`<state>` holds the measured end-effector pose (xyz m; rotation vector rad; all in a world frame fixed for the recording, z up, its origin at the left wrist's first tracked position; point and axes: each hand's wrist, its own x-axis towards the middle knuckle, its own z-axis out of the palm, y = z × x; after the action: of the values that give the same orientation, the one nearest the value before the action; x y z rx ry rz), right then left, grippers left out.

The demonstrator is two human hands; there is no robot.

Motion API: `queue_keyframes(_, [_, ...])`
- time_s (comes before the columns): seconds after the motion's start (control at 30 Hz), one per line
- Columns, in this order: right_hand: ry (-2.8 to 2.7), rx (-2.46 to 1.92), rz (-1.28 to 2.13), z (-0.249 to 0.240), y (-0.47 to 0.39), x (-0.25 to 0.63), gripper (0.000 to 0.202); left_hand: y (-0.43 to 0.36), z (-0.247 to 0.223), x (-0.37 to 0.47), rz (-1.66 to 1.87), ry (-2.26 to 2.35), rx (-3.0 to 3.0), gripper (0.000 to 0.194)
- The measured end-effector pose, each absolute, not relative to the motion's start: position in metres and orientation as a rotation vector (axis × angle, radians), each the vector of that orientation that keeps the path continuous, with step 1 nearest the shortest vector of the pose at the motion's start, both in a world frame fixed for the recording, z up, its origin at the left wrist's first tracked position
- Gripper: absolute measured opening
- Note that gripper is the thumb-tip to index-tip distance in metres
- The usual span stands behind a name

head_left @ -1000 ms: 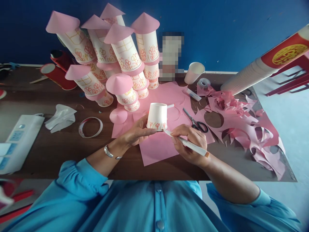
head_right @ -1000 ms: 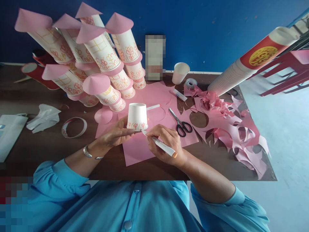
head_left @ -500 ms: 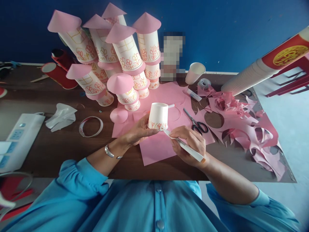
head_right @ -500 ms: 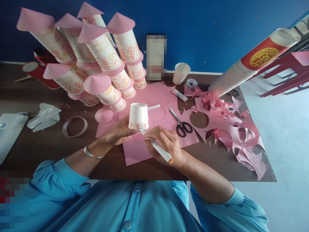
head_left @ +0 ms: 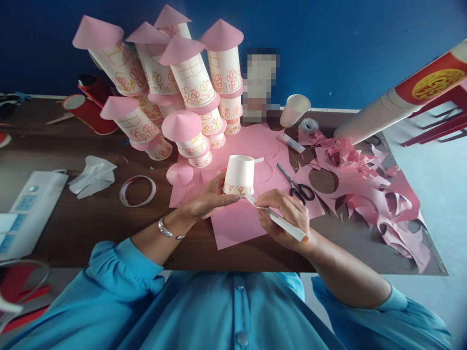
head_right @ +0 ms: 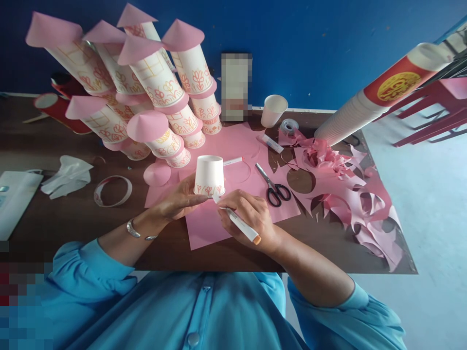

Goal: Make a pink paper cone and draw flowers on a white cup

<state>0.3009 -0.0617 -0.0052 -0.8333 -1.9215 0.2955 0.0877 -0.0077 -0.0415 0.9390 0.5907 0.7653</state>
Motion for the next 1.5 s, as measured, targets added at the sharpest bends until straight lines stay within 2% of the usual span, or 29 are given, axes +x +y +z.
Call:
queue_keyframes(0.93, [-1.921, -0.869, 0.321, -0.003, -0.063, 0.301, 0.016, -0.007, -0.045, 0.088, 0.763, 0.583, 0.933, 0.051])
queue_keyframes(1.1, [-1.864, -0.852, 0.377, -0.003, -0.066, 0.306, 0.012, -0.007, -0.047, 0.088, 0.799, 0.517, 0.908, 0.043])
queue_keyframes(1.33, [-1.680, -0.913, 0.443, -0.019, -0.063, 0.311, 0.026, -0.007, -0.045, 0.086, 0.863, 0.507, 0.723, 0.057])
queue_keyframes(1.5, [-1.722, -0.933, 0.381, -0.023, -0.060, 0.309, 0.026, -0.005, -0.038, 0.088, 0.814, 0.452, 0.691, 0.059])
